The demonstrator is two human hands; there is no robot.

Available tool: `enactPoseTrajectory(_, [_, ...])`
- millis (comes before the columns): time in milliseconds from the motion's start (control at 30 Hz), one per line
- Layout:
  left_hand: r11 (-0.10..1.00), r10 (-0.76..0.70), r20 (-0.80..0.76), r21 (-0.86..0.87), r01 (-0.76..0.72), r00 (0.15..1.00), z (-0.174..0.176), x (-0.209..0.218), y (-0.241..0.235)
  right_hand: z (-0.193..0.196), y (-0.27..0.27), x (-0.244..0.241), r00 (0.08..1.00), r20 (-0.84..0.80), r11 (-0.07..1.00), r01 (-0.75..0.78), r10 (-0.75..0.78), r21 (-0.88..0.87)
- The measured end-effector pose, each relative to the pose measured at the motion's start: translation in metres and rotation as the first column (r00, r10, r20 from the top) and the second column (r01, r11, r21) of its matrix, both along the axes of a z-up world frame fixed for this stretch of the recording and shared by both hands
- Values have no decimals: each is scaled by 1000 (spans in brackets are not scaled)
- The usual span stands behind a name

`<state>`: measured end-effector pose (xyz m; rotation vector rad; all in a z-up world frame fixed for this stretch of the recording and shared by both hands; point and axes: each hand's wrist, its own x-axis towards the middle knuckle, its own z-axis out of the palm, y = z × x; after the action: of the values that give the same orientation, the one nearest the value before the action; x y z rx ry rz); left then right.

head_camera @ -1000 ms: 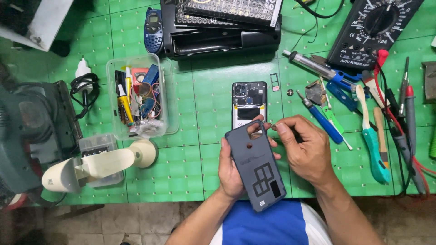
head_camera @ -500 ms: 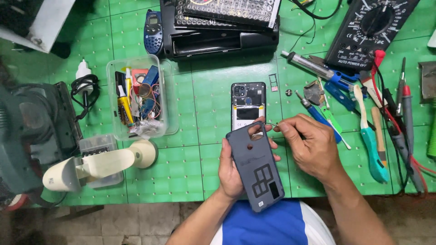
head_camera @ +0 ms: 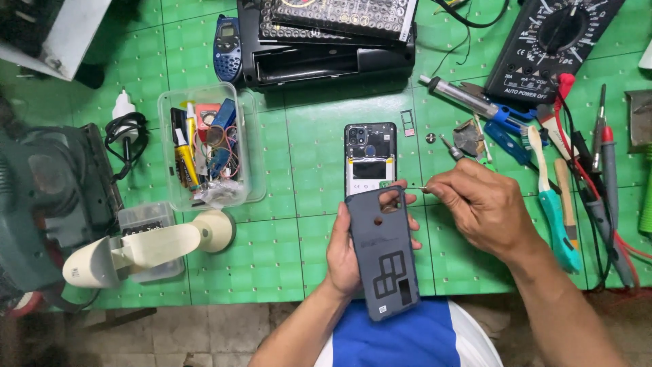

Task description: Inspecting, cleaning, and testing a mobile phone on a repair workbench.

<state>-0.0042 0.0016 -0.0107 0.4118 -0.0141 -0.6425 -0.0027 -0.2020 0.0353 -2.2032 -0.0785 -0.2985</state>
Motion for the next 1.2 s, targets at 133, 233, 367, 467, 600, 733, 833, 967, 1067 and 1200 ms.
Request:
enactPoseTrajectory(133, [992, -117, -208, -72, 104, 971, 14, 5, 7, -4, -19, -5, 992, -30, 990, -126, 124, -63])
enactPoseTrajectory(233, [986, -167, -202, -53, 159, 965, 12, 6, 8, -4, -27, -5, 986, -39, 980, -164, 160, -117])
enactPoseTrajectory(367, [978, -208, -216, -69, 197, 954, 9, 6, 9, 5, -29, -3, 978, -64, 970, -207, 201, -126])
enactPoseTrajectory(467, [977, -214, -199, -52, 208, 956, 7, 6, 9, 9, -29, -5, 967, -189, 979, -190, 173, -75])
enactPoseTrajectory(600, [976, -216, -203, -42, 212, 955, 7, 6, 9, 4, -33, -3, 954, -243, 984, -180, 176, 4])
enactPoseTrajectory(733, [974, -225, -218, -49, 219, 950, 6, 6, 9, 9, -30, 0, 959, -214, 983, -183, 184, 27])
enactPoseTrajectory(833, [974, -228, -221, -49, 222, 948, 6, 5, 10, 7, -30, 0, 961, -207, 983, -178, 185, 51])
enactPoseTrajectory(967, [974, -228, -220, -50, 223, 948, 5, 5, 9, 6, -29, 1, 966, -183, 983, -174, 181, 52])
enactPoseTrajectory(1067, [973, -230, -231, -54, 224, 945, 4, 5, 9, 5, -29, 1, 971, -164, 985, -167, 172, 46])
enactPoseTrajectory(1200, [973, -229, -207, -40, 226, 951, 4, 5, 9, 5, -28, 1, 977, -140, 987, -163, 163, 12])
